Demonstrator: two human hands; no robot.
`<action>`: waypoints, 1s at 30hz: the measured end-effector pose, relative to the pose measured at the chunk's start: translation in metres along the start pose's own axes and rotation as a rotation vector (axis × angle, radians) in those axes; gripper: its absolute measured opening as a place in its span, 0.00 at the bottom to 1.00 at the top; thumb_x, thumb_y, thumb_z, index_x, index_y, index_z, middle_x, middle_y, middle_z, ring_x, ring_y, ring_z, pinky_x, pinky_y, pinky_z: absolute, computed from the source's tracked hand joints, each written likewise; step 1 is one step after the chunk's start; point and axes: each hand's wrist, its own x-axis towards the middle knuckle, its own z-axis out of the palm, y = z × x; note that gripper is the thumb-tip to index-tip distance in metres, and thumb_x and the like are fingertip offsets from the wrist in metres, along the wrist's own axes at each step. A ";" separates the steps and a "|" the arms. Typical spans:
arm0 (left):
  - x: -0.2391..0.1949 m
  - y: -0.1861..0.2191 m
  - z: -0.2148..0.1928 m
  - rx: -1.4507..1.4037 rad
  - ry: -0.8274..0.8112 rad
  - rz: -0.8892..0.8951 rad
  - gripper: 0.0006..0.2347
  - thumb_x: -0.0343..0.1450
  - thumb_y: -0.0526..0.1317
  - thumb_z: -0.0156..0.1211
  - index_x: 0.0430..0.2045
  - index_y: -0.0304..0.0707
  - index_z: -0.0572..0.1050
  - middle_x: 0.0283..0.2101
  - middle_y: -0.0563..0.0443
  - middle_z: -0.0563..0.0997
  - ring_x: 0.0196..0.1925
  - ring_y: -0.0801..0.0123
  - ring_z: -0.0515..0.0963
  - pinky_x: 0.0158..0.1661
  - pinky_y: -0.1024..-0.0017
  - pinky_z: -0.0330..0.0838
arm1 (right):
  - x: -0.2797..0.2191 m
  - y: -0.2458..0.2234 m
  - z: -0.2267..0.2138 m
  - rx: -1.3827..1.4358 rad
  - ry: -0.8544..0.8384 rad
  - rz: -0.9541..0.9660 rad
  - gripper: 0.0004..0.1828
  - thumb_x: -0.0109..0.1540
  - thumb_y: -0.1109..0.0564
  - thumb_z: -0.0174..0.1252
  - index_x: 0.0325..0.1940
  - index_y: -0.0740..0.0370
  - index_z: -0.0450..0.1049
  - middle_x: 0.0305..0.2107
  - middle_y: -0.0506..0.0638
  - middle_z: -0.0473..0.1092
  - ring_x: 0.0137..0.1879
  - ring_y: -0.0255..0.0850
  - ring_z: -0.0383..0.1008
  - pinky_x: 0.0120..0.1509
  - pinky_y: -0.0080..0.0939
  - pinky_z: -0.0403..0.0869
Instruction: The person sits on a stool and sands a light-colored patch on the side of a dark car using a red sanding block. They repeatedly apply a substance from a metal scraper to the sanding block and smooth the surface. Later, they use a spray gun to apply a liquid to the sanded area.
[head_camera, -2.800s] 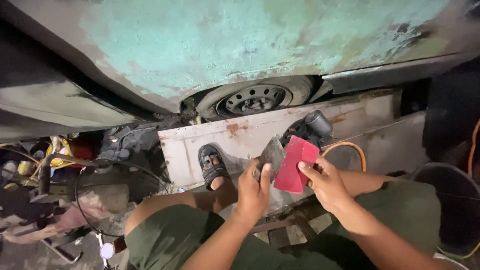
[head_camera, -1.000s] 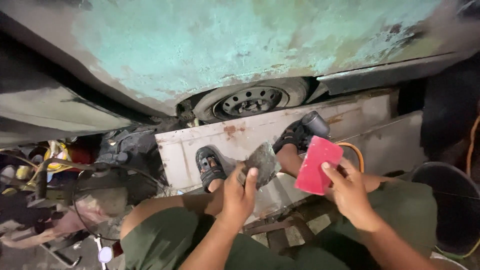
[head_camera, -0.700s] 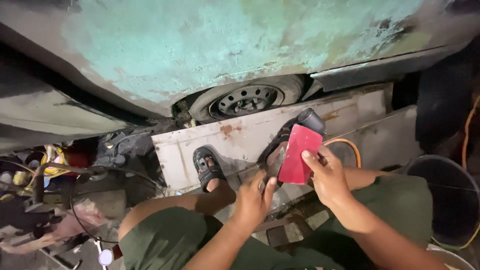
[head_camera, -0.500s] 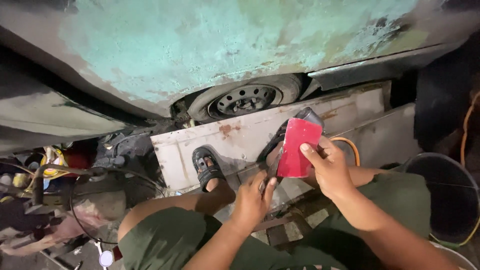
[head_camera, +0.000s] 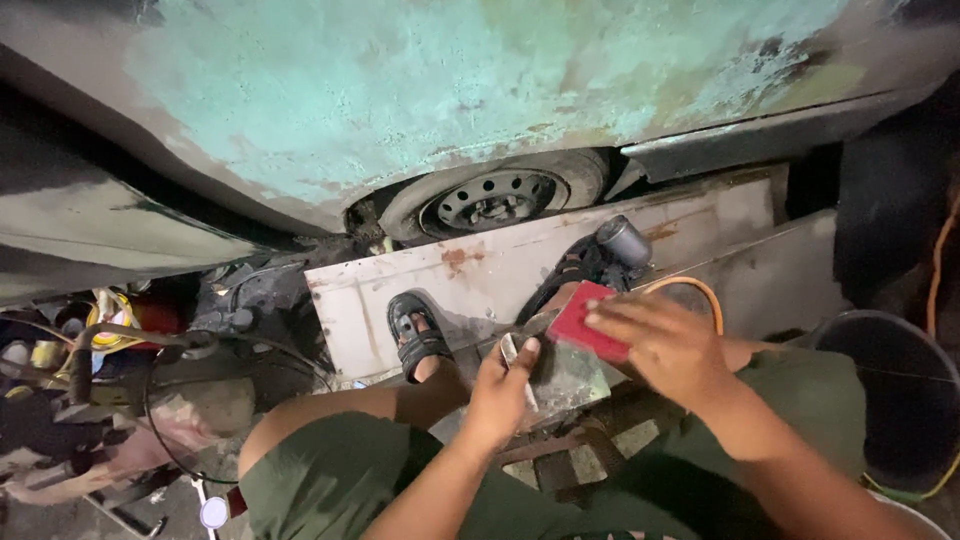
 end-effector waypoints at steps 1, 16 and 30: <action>-0.002 0.004 -0.001 0.001 -0.001 0.000 0.15 0.74 0.53 0.54 0.44 0.43 0.76 0.41 0.56 0.79 0.48 0.73 0.75 0.49 0.72 0.67 | 0.000 -0.005 0.003 -0.001 0.000 0.001 0.27 0.59 0.66 0.66 0.62 0.52 0.74 0.53 0.54 0.77 0.55 0.48 0.81 0.58 0.47 0.84; 0.010 -0.012 -0.026 0.369 0.166 0.565 0.19 0.79 0.54 0.44 0.22 0.43 0.62 0.22 0.54 0.60 0.25 0.70 0.60 0.30 0.66 0.51 | -0.022 -0.012 0.025 0.338 0.121 1.189 0.19 0.64 0.49 0.59 0.53 0.63 0.79 0.38 0.45 0.76 0.45 0.33 0.71 0.49 0.37 0.69; 0.040 -0.064 0.003 1.018 -0.032 0.788 0.07 0.74 0.35 0.54 0.42 0.34 0.73 0.34 0.37 0.79 0.22 0.40 0.77 0.20 0.47 0.68 | 0.054 -0.035 -0.022 0.721 0.396 1.094 0.16 0.63 0.55 0.61 0.52 0.65 0.77 0.39 0.51 0.75 0.46 0.41 0.75 0.47 0.38 0.73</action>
